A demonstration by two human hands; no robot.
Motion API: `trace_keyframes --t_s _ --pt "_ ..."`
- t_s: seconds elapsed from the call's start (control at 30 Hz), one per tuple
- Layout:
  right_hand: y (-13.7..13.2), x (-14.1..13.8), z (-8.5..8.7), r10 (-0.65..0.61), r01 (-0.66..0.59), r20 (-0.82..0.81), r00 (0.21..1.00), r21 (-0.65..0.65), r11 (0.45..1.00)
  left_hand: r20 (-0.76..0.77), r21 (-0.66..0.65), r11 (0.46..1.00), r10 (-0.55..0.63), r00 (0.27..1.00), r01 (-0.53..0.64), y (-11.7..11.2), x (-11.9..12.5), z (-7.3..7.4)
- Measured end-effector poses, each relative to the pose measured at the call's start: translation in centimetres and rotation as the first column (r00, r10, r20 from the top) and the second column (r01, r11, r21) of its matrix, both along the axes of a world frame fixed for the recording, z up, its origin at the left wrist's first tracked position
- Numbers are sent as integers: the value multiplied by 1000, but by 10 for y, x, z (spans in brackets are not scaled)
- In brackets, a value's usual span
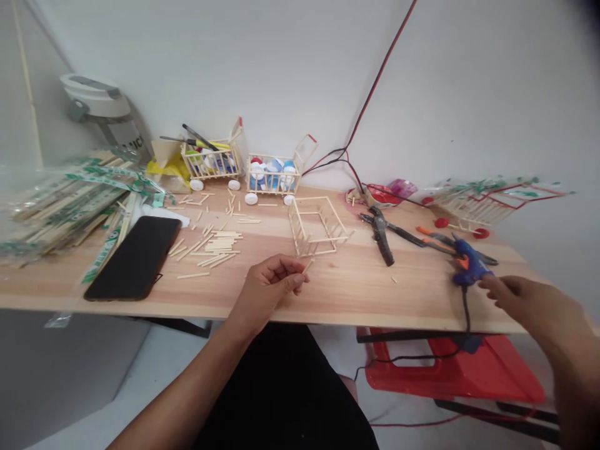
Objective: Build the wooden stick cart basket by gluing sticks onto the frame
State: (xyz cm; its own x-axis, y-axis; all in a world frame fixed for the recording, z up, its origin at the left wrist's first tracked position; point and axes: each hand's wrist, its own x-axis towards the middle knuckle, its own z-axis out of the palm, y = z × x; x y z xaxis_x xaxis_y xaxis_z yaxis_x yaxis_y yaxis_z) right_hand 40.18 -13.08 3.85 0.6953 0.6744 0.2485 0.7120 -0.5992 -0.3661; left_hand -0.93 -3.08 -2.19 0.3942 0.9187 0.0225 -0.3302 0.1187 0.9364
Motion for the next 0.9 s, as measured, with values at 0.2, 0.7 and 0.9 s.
trace_keyframes --t_s 0.2,0.7,0.9 --pt "10 -141 -7 552 -483 -180 814 319 816 79 -32 999 12 997 -10 -6 13 7" --pt "47 -241 -30 750 -523 -360 556 550 651 38 22 1000 -14 999 13 -6 32 10" --pt "53 -226 -32 709 -525 -268 653 514 678 -275 257 964 145 950 -73 4 19 21"
